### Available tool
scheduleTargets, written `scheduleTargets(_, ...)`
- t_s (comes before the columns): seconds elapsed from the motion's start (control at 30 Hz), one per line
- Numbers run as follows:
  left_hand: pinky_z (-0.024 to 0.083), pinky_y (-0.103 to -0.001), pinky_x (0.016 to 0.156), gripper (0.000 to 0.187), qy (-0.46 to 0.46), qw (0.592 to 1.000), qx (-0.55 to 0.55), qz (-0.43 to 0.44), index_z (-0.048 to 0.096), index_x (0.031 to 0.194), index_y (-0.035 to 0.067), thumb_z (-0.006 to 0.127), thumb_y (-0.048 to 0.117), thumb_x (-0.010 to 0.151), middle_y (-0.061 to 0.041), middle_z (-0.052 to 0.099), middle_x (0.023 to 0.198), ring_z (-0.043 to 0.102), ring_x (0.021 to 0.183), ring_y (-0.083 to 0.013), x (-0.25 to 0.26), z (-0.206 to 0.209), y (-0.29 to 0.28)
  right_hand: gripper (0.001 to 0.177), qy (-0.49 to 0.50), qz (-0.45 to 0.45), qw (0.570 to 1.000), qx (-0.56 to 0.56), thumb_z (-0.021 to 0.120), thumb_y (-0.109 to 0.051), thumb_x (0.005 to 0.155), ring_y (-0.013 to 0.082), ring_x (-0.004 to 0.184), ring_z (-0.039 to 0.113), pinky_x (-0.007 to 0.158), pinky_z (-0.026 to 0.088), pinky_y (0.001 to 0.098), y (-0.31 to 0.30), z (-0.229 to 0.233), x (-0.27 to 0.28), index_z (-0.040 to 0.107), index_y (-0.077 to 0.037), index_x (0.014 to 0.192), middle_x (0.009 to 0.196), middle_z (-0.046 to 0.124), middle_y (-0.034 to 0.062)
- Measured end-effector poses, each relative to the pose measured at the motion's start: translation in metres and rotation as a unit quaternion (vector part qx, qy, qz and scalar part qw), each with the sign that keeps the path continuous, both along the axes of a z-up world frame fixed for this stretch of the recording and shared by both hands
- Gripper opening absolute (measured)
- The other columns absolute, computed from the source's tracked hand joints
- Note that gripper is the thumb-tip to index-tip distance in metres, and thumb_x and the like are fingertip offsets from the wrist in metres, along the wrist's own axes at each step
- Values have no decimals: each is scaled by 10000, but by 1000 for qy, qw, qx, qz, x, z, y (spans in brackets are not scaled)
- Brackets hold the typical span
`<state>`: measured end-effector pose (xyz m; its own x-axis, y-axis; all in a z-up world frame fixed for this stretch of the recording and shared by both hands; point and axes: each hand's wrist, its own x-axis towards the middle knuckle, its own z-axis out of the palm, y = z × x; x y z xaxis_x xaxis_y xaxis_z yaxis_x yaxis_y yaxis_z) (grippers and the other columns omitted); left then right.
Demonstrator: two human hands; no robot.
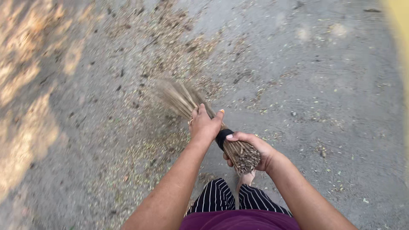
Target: The person sweeps the dirt ground using a hand broom, moving debris together.
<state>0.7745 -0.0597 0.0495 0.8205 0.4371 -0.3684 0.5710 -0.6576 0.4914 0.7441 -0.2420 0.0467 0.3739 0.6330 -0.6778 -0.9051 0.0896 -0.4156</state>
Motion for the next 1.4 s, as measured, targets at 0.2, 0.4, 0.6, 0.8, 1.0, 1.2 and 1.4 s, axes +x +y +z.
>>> scheduleTargets(0.2,267,-497,1203,943,10,999,-22,-39,299,1596,136,654,594,851,-148,275,1646,361,1470,-355,37,15,-31,568,-48,-214,974,-62,661,-387,809,282,735,682,596,582,386,-57,10,54,546,-36,1240,892,679,183)
scheduleTargets(0.4,234,-497,1213,950,-28,999,-13,-26,314,1578,114,671,606,849,-154,288,1631,326,1482,-364,60,13,-19,368,-21,-359,929,-85,669,-330,827,270,809,661,729,597,437,-108,-20,95,569,-137,1124,919,648,104)
scheduleTargets(0.6,253,-487,1215,954,-1,1000,-4,0,323,1577,108,674,598,838,-159,313,1619,352,1476,-351,72,2,23,333,31,-234,948,-214,662,-332,789,281,782,669,700,595,507,-37,-68,72,598,-171,1074,898,661,94)
scheduleTargets(0.8,256,-482,1213,934,16,999,11,30,319,1570,81,670,580,863,-168,325,1610,317,1496,-353,89,4,76,416,141,92,980,-101,752,-408,783,284,633,695,580,610,443,82,-87,47,668,-68,1008,823,694,130)
scheduleTargets(1.0,274,-476,1214,941,-4,1000,3,24,331,1571,89,678,579,847,-169,345,1603,342,1481,-349,137,11,111,473,132,102,986,-9,697,-413,795,270,616,707,505,592,372,94,-42,122,645,-10,1037,823,702,179)
scheduleTargets(1.2,156,-536,1253,914,-26,998,47,-18,359,1551,112,696,585,846,-163,352,1595,302,1509,-337,190,12,93,567,42,-27,999,-19,659,-389,805,267,626,704,489,599,361,47,11,170,572,51,1151,864,710,197)
scheduleTargets(1.4,172,-560,1228,924,-58,997,-25,-55,340,1554,98,688,577,845,-181,333,1608,308,1509,-330,233,-4,63,521,-48,-202,970,-125,615,-383,831,271,710,706,597,593,380,-4,16,225,600,-1,1185,888,700,176)
